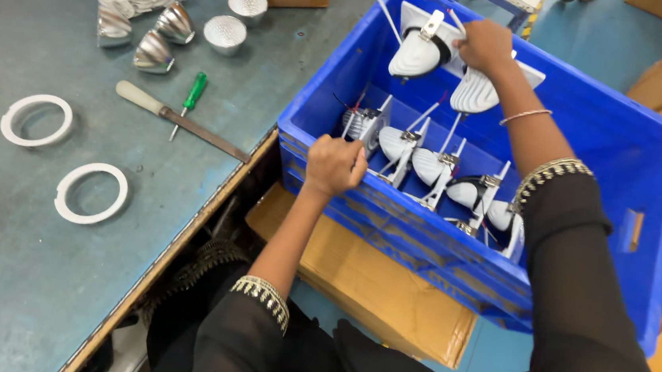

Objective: The person assembles light fixtures by hand, inserting LED bulbs and plastic rings into a housing and placing the completed units into a blue crate.

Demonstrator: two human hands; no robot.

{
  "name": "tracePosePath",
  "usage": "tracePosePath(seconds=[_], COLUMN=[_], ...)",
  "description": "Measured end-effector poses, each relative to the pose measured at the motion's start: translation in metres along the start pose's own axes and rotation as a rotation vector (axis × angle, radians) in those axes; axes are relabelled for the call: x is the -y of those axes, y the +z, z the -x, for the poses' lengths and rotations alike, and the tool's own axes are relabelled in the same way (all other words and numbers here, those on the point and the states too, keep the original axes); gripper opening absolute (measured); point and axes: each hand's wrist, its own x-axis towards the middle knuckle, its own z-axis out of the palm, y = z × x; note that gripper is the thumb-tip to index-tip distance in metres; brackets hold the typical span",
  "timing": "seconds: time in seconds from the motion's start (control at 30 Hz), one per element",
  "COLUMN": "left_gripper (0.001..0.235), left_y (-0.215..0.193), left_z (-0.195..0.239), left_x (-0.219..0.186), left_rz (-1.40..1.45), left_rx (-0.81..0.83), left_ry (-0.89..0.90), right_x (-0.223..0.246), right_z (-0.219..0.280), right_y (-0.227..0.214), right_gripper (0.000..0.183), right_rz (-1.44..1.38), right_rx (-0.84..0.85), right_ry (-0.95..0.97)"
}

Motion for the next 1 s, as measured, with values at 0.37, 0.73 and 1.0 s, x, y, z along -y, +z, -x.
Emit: tracePosePath(seconds=[0.37,0.73,1.0], left_gripper=[0.012,0.011,0.012], left_y=[0.0,-0.002,0.0], left_z=[0.0,-0.001,0.0], left_x=[0.003,0.003,0.001], left_rz=[0.017,-0.02,-0.02], left_rx=[-0.13,-0.139,-0.117], left_ry=[0.089,0.098,0.087], right_x=[-0.001,0.009,0.029], right_z=[-0.016,-0.036,0.017], right_y=[0.116,0.128,0.118], right_gripper=[0.037,0.046,0.033], right_rz=[0.063,0.133,-0.143], right_rx=[0.188,0.324,0.077], right_ry=[0.13,0.195,0.228])
